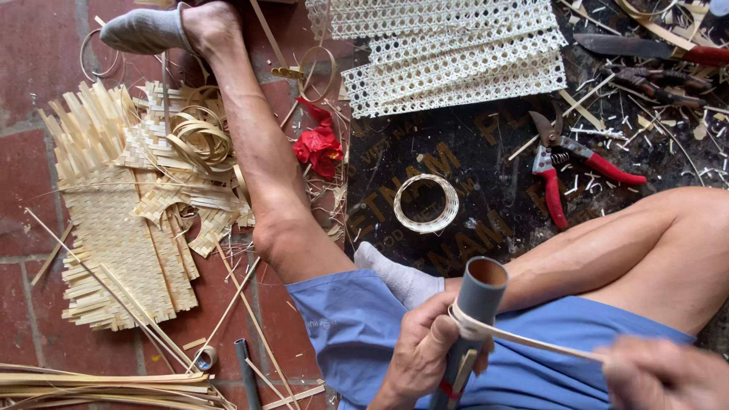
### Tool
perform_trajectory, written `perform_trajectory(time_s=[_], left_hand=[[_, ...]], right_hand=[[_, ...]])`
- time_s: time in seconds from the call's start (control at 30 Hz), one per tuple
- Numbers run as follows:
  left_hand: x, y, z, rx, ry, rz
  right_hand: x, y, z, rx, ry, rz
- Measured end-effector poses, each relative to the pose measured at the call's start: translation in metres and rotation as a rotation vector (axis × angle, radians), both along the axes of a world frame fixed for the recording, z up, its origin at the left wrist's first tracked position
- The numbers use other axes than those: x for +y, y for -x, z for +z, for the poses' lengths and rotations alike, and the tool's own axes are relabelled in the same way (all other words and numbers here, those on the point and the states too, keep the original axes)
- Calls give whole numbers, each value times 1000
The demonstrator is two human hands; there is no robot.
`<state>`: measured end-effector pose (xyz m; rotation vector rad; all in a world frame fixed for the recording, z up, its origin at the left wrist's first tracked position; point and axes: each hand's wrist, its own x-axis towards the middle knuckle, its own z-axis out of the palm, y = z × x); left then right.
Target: The person sits on the floor assembling woven bamboo baskets. They fit a woven bamboo sheet around a cylindrical form, secure a bamboo rim ring around it with a yellow spring clip, shape the panel using a PVC pipe, and press a woven bamboo base into the bottom of the basket.
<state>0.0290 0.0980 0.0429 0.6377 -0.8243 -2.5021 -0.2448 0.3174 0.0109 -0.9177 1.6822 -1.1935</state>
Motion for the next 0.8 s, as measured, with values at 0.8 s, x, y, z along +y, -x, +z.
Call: perform_trajectory(time_s=[0.8], left_hand=[[-45, 35, 15, -1039, 1647, 79]], right_hand=[[-199, -86, 32, -269, 232, -105]])
